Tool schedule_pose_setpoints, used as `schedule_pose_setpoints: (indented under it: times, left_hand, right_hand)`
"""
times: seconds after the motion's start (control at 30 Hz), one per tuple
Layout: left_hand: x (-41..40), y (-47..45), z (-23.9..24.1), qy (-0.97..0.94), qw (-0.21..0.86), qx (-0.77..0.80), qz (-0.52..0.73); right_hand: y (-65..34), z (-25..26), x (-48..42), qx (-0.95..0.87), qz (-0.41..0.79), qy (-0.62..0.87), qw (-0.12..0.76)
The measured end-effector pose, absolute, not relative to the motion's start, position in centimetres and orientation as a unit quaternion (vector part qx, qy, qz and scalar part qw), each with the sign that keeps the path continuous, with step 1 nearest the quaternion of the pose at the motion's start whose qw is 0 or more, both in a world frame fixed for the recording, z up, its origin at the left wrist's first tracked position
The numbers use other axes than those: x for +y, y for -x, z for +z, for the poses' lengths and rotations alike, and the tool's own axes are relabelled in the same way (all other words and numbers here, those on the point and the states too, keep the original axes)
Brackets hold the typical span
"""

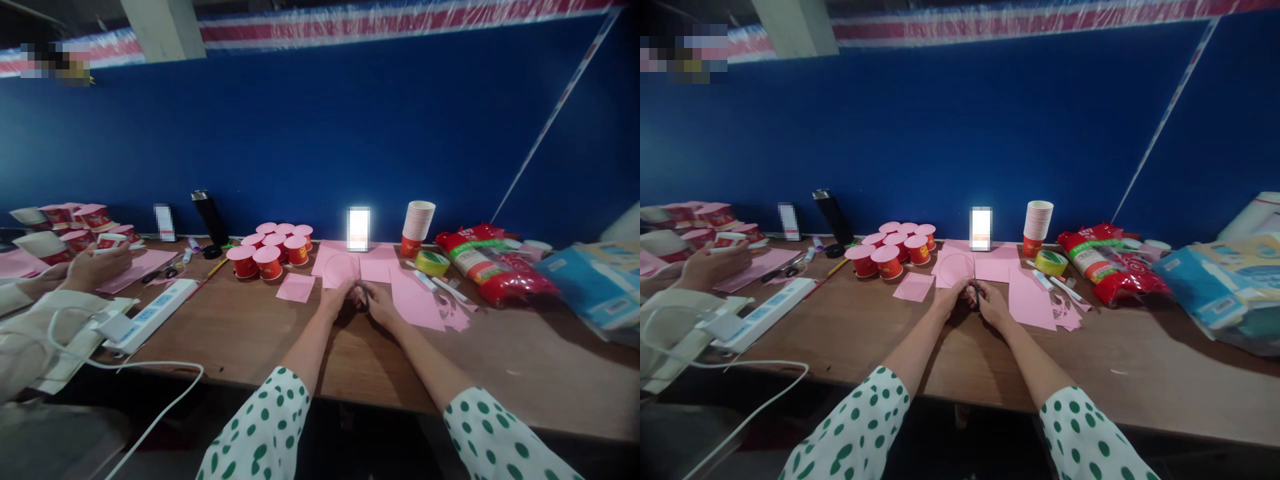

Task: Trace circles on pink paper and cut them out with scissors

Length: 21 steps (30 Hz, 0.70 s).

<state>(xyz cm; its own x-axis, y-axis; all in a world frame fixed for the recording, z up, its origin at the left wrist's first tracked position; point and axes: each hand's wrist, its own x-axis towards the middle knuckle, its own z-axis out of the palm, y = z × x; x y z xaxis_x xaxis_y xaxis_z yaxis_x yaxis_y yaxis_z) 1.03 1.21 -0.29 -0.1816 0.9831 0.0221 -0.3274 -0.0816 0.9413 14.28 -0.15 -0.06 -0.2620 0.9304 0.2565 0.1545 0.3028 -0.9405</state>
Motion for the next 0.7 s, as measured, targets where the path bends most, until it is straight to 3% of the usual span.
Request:
schedule_pose_setpoints:
  times: [0.7]
  left_hand:
    - [1.7,-1.0,-0.8,-0.368,0.547,0.437,0.612]
  right_hand:
    - [-14.3,0.2,-0.4,-0.681,0.419,0.403,0.446]
